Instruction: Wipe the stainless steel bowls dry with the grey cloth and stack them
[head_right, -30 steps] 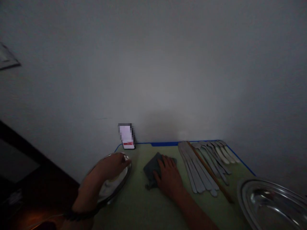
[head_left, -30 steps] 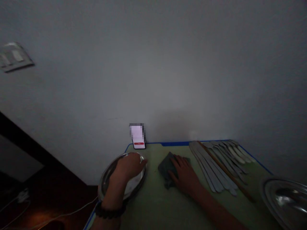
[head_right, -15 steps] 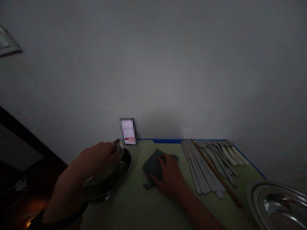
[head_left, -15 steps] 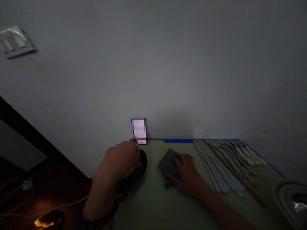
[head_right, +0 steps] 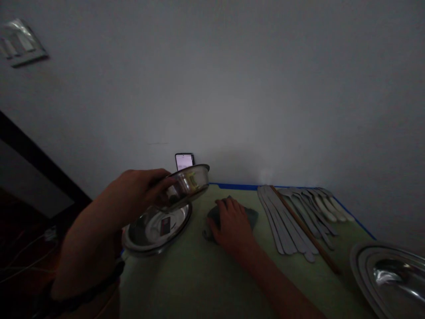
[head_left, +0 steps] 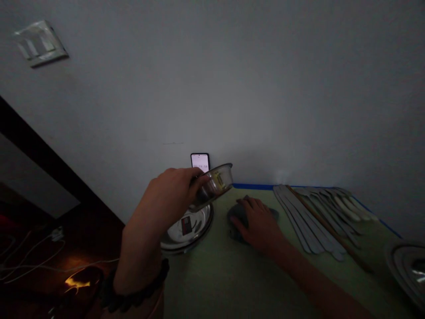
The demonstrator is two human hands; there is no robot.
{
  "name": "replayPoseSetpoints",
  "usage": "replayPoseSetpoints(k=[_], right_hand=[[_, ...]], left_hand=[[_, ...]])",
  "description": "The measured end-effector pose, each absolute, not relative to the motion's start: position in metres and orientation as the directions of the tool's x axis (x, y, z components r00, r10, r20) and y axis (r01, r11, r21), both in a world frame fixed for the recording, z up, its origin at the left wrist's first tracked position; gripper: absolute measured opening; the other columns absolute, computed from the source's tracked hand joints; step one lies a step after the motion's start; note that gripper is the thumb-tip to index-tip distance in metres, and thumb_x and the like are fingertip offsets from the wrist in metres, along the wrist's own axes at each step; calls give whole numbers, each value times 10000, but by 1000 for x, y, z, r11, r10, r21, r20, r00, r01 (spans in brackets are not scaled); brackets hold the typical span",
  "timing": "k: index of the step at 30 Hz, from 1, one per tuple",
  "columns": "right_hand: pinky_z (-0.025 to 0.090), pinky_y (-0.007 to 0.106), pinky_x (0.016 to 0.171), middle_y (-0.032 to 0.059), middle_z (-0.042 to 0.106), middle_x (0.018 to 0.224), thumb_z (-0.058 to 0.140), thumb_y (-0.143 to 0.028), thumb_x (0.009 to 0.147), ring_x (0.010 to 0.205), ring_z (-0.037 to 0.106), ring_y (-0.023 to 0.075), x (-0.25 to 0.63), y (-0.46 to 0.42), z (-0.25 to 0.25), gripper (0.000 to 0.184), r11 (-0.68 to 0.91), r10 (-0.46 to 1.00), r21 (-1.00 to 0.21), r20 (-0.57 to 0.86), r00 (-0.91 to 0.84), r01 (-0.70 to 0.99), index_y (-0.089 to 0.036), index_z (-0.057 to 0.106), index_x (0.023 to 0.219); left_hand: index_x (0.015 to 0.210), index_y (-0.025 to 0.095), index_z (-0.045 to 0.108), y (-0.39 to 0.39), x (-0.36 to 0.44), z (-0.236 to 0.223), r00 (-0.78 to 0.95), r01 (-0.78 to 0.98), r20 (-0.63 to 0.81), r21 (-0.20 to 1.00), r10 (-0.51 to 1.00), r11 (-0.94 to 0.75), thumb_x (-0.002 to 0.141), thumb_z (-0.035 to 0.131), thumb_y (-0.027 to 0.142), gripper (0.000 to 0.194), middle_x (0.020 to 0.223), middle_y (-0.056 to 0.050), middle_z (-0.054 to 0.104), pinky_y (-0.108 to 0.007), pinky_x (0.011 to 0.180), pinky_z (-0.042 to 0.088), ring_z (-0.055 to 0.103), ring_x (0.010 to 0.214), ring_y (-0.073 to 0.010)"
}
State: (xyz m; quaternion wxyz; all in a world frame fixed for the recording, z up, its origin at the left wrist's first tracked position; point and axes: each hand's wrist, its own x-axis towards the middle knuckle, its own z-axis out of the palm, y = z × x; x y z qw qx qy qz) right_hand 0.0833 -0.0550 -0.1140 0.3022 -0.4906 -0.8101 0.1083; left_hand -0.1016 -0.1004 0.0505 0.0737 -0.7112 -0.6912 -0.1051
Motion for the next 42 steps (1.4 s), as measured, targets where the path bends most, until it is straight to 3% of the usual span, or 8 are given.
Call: replayPoseSetpoints(k=[7,15,20,23,30,34,37,42], right_hand=[[535,402,854,190,568,1307,574,-336,788,940,688,220,90,-47,-96,972,285,935,-937,225,-275,200,-204,-51,1520],[473,468,965,117,626,1280,552,-212,744,1101,634,259,132,-23,-76,133,463,886,-835,449,-116,299,-206,663,817],[494,445,930,96,672,1186,534,-158,731,1028,656,224,146,-30,-47,100,580,779,-767,620,88,274,-203,612,685],[479,427,950,84,649,1211,537,-133,733,1093,620,219,143,-38,-39,116,663,693,-699,708,135,268,-203,596,662],[534,405,884,157,536,1362,435,-365,892,1074,640,232,136,-31,-55,412,388,922,-894,376,-95,223,-198,524,1258],[471,428,983,149,629,1249,713,-396,695,1142,596,300,128,-52,-76,569,460,759,-699,-10,-651,547,-168,609,1206],[453,436,991,201,529,1351,717,-296,696,1228,518,341,109,-76,-86,644,532,781,-390,-116,-614,751,-108,546,1288],[496,430,839,216,617,1172,377,-17,820,1100,594,314,90,-80,-90,398,418,893,-317,-27,-449,851,-93,630,1118]], left_hand=[[954,172,740,-92,-103,44,375,909,94,159,922,-385,903,466,285,301,823,-61,742,-267,658,417,640,698,-173],[953,256,733,-75,-92,31,584,673,357,289,729,-680,879,560,257,189,1017,-55,735,-393,977,408,631,1026,-226],[1097,291,669,-56,-83,19,162,441,625,646,763,-623,827,579,526,369,1394,-67,535,-510,1115,252,313,1397,-299],[1034,226,667,-50,-71,15,-67,-39,328,943,942,-331,834,500,552,418,1202,-103,658,-536,1010,407,471,1287,-347],[736,126,645,-50,-64,20,-187,-434,-2,897,982,-81,603,543,106,168,663,-56,683,-349,653,590,689,732,-239],[844,138,633,-46,-67,16,-299,-345,63,923,952,-170,600,610,95,248,786,-42,701,-252,532,544,672,702,-194],[1014,192,607,-44,-68,12,-295,-276,156,930,942,-241,585,643,85,444,850,-8,692,-224,489,502,659,681,-173],[1055,225,581,-46,-68,9,-286,-218,206,937,936,-273,595,670,108,484,869,1,684,-223,500,490,640,674,-161]])
